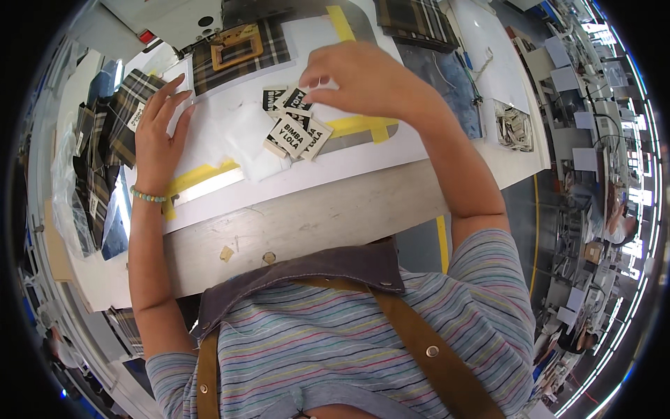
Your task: Operator is using an industrial sewing machine to attach brand labels onto fabric/leather patches.
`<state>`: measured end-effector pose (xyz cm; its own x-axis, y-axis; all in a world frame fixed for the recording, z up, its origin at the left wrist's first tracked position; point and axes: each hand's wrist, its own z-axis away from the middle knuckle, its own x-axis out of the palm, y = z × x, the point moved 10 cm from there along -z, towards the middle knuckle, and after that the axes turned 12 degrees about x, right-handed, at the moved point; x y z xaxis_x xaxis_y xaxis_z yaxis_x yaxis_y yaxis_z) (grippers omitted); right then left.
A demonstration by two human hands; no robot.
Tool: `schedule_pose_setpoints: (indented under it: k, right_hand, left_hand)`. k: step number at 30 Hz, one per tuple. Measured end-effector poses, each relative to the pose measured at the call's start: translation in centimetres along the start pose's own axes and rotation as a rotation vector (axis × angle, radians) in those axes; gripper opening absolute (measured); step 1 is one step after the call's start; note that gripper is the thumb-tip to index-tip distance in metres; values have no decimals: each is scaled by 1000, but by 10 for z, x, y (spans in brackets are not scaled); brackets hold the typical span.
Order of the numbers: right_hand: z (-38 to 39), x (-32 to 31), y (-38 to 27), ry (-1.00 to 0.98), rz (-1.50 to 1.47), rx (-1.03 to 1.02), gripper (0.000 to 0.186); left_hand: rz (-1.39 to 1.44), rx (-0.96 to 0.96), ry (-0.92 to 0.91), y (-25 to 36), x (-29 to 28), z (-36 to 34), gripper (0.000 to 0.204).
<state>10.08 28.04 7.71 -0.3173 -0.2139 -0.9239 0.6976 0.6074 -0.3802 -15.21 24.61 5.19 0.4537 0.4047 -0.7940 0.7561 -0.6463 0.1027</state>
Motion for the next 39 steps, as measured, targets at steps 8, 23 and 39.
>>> schedule_pose_setpoints:
  k: [8,23,39]
  right_hand:
    - [-2,32,1,-82,-27,155,19]
    - [0,-24,7,206,-254,197,12]
    - [-24,-5,-11,201,-625,-137,22]
  left_hand:
    - [14,-26,-6,-2,2,4,20]
    - [132,-40,74,9,-13,-8,19]
    - [1554,-744,31,41,80,-18,33]
